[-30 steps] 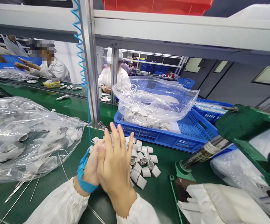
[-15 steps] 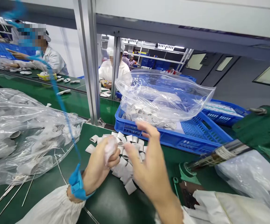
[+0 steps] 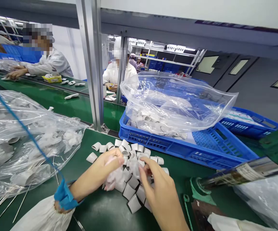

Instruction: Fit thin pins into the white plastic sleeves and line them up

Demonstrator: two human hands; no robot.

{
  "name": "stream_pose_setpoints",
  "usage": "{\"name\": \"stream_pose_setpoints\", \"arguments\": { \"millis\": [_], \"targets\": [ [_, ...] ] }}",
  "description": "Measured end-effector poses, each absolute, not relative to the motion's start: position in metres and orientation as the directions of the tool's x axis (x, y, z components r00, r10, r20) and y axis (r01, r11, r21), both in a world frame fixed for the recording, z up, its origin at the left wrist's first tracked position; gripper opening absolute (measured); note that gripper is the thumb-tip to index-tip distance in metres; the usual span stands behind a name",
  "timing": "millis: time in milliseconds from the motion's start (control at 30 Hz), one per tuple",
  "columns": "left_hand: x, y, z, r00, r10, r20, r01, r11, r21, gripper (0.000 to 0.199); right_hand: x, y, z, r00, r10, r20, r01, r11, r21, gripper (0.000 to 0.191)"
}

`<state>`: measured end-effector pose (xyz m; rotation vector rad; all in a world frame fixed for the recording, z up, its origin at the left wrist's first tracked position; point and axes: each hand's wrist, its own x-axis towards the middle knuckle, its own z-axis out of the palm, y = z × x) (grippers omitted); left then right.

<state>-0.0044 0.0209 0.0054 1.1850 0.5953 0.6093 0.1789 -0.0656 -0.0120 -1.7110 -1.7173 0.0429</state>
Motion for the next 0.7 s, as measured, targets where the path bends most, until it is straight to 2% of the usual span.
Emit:
{"name": "stream_pose_setpoints", "arguments": {
  "millis": [100, 233, 333, 467, 600, 700],
  "targets": [
    [-0.004, 0.012, 0.011, 0.631, 0.77, -0.1, 0.12, 0.03, 0.992, 0.011, 0.174, -0.066, -0.013, 0.161, 0.827, 0.538, 0.866, 0.143, -0.479, 0.021],
    [0.008, 0.001, 0.005, 0.497, 0.867, -0.034, 0.295, -0.132, 0.946, 0.015, 0.166, -0.063, -0.021, 0.15, 0.776, 0.613, 0.858, 0.206, -0.471, 0.011],
    [0.014, 0.0, -0.003, 0.478, 0.878, -0.003, 0.344, -0.184, 0.921, 0.021, 0.163, -0.064, -0.026, 0.13, 0.757, 0.64, 0.829, 0.271, -0.488, 0.007],
    [0.011, 0.005, -0.004, 0.457, 0.885, 0.088, 0.342, -0.266, 0.902, 0.02, 0.163, -0.065, -0.027, 0.029, 0.768, 0.64, 0.815, 0.353, -0.46, 0.024],
    [0.007, 0.005, 0.0, 0.467, 0.865, 0.184, 0.303, -0.353, 0.885, 0.013, 0.16, -0.063, -0.034, 0.037, 0.773, 0.634, 0.849, 0.31, -0.428, 0.034],
    [0.007, 0.003, -0.001, 0.478, 0.845, 0.24, 0.281, -0.406, 0.87, 0.01, 0.16, -0.06, -0.046, 0.075, 0.828, 0.555, 0.883, 0.203, -0.423, 0.041]
  ]
}}
